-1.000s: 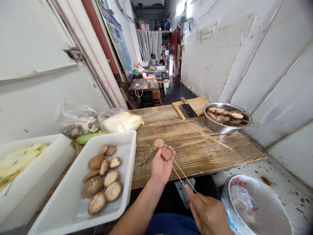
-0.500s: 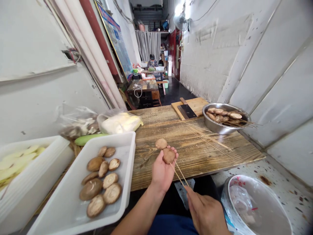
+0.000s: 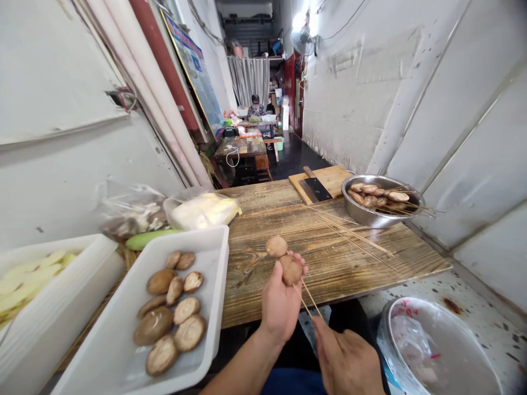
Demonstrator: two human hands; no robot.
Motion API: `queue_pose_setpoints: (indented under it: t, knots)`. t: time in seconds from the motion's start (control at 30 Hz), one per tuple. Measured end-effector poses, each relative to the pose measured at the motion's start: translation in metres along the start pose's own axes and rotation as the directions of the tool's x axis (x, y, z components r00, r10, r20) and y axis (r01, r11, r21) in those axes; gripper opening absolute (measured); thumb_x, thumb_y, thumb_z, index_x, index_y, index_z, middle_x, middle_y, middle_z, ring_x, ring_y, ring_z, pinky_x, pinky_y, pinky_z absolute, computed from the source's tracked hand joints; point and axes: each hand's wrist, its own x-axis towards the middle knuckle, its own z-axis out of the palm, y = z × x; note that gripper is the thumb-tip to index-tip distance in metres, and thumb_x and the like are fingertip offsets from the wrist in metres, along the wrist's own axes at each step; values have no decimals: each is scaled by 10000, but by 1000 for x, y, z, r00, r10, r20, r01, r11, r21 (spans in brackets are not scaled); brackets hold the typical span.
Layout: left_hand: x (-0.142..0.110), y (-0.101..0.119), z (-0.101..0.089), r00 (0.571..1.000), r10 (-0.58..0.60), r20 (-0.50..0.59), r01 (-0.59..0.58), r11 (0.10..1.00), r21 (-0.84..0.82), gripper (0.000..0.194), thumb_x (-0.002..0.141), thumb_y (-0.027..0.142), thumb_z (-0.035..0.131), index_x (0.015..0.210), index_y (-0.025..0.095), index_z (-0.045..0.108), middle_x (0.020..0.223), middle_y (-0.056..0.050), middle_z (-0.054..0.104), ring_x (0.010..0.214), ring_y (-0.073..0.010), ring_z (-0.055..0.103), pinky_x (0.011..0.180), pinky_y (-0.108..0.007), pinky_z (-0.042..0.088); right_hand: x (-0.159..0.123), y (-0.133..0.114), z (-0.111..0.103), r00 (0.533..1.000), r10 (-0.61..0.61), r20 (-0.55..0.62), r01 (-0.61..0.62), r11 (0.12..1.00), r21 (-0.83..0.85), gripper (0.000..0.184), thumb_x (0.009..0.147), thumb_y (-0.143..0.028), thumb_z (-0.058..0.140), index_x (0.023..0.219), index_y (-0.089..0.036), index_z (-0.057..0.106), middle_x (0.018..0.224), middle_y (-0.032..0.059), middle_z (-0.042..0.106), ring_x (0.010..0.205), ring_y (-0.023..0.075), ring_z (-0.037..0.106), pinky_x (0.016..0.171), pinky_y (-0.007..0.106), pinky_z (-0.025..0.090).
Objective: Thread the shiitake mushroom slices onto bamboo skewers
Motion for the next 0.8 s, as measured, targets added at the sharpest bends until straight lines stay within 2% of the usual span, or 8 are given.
queue_pose_setpoints:
  t: [0.23, 0.37, 0.43, 0.5, 0.6, 0.67, 0.73, 0.8]
  knots:
    - [-5, -7, 1, 1000, 17, 21, -18, 1000, 18, 243, 887, 260, 465, 962, 108, 639, 1017, -108, 589, 983, -187, 562, 878, -307, 465, 4, 0, -3, 1000, -19, 14, 19, 1000, -21, 253, 963, -117, 322, 974, -53, 566, 459, -18, 547, 354, 106, 455, 449, 267, 297]
    - [-7, -9, 0, 996, -45, 71, 44, 999, 17, 231, 880, 253, 471, 958, 111, 636, 1006, -106, 602, 973, -187, 577, 911, -321, 448, 4, 3, -3, 1000, 0, 19, 0, 1000, 2, 231, 956, -109, 342, 1000, -55, 562, 509, 3, 593, 387, 114, 492, 458, 268, 316]
    - [-5, -5, -2, 986, -114, 122, 112, 993, 26, 279, 881, 312, 464, 967, 102, 627, 1020, -125, 608, 1001, -213, 580, 943, -358, 433, 2, 6, -3, 1000, -5, 18, 4, 999, 32, 214, 948, -103, 369, 1034, -50, 558, 555, 20, 627, 413, 118, 513, 465, 266, 332]
    - [0, 1, -5, 984, -142, 105, 139, 990, 38, 407, 871, 452, 447, 996, 101, 612, 1075, -156, 601, 1054, -255, 568, 958, -416, 427, 0, 10, -4, 1000, 1, 22, -3, 996, 90, 206, 938, -97, 402, 1067, -48, 554, 585, 28, 642, 426, 116, 518, 469, 258, 347]
    - [12, 10, -8, 998, -65, 11, 64, 998, 27, 549, 818, 615, 423, 1127, 180, 551, 1193, -152, 564, 1126, -296, 536, 926, -506, 439, -2, 15, -7, 998, 22, 63, -37, 969, 244, 222, 923, -85, 430, 1109, -63, 549, 592, 12, 635, 417, 101, 502, 457, 239, 354]
    - [18, 14, -6, 1000, -7, 16, 7, 1000, 23, 552, 811, 628, 421, 1218, 260, 480, 1203, -127, 565, 1123, -289, 544, 892, -528, 453, -2, 18, -9, 995, 22, 99, -53, 944, 325, 243, 917, -77, 437, 1137, -72, 541, 585, -1, 624, 412, 96, 495, 448, 232, 352]
    - [22, 17, -4, 999, 30, 18, -31, 998, 48, 543, 820, 615, 420, 1240, 273, 458, 1118, -116, 601, 1048, -267, 585, 851, -488, 481, -2, 20, -9, 993, 10, 114, -49, 934, 353, 260, 913, -72, 444, 1157, -72, 533, 590, -1, 624, 430, 99, 513, 455, 234, 360]
    - [24, 17, -3, 995, 90, -44, -85, 991, 99, 497, 835, 577, 436, 1183, 229, 508, 989, -98, 625, 917, -226, 622, 782, -404, 510, -3, 21, -9, 993, -6, 121, -36, 939, 342, 267, 913, -70, 445, 1165, -69, 531, 592, 4, 626, 448, 106, 532, 466, 243, 366]
